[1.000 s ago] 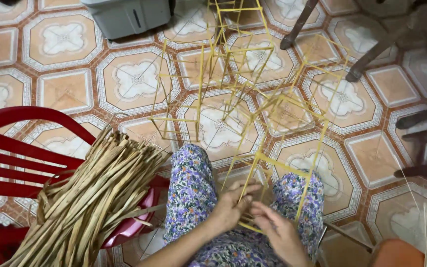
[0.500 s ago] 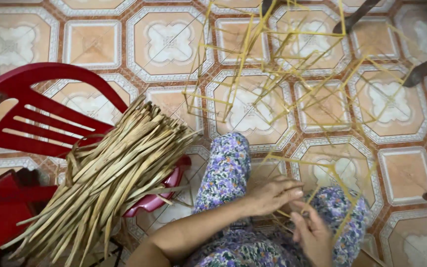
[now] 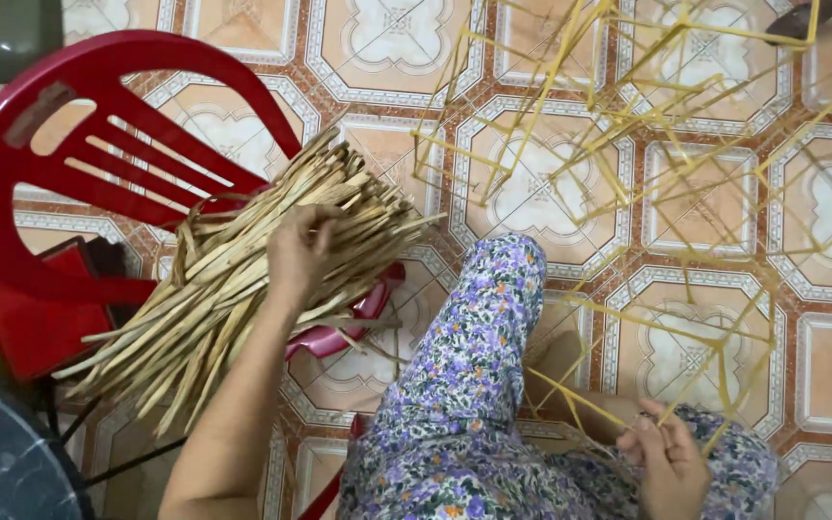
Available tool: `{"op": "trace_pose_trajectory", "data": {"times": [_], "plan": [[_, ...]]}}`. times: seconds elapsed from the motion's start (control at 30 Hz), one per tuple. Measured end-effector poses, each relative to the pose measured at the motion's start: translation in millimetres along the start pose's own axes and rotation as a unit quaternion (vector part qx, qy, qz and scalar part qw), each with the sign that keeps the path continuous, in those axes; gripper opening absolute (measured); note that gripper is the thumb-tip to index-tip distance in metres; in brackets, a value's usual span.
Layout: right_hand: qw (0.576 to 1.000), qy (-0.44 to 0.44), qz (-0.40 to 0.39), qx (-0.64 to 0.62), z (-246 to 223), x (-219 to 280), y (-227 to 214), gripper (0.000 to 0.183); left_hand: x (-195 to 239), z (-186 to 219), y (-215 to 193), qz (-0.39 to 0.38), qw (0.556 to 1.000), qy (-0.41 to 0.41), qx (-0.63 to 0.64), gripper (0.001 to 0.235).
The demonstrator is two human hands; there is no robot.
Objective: Assembling and weaving a 3D frame structure using bamboo strips, white splints, and adhesive tape.
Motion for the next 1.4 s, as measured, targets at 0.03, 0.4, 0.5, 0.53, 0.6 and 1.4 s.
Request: {"op": "trace_pose_trajectory", "data": {"times": [0.03, 0.4, 0.5, 0.53, 0.6, 1.4], "plan": [[1.0, -0.003, -0.005, 0.002, -1.1, 0.9, -2.5, 0.031, 5.4, -6.1, -9.9, 0.005, 1.0, -0.003, -0.001, 0.014], [0.991, 0.059, -0.097, -0.071, 120.6, -76.2, -112.9, 0.049, 37.7, -51.7, -23.8, 0.066, 0.959, 0.071, -0.268, 0.021], [0.907, -0.049, -0.34, -0.242, 251.1, -153.6, -173.3, 0.058, 34.1, -63.7, -19.9, 0.059, 0.96, 0.066, -0.266, 0.019], [0.907, -0.05, -0.339, -0.244, 257.9, -151.5, -178.0, 0.058, 35.2, -58.5, -23.6, 0.059, 0.959, 0.069, -0.267, 0.019], [0.889, -0.073, -0.351, -0.285, 271.2, -144.7, -187.8, 0.064, 37.5, -51.2, -30.7, 0.061, 0.971, 0.049, -0.224, 0.018], [0.921, -0.13, -0.099, -0.353, -3.0, 32.6, -180.5, 0.049, 23.0, 195.2, -39.6, -0.167, 0.957, 0.123, 0.203, 0.029]]}}
Point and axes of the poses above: each hand's wrist, its own x-axis away from the middle knuckle, its own y-axis out of the palm, z = x × y, the point moved 3 cm from there along -x, towards the middle knuckle, and after that the axes turned 9 degrees about y, right-handed, at the moved point
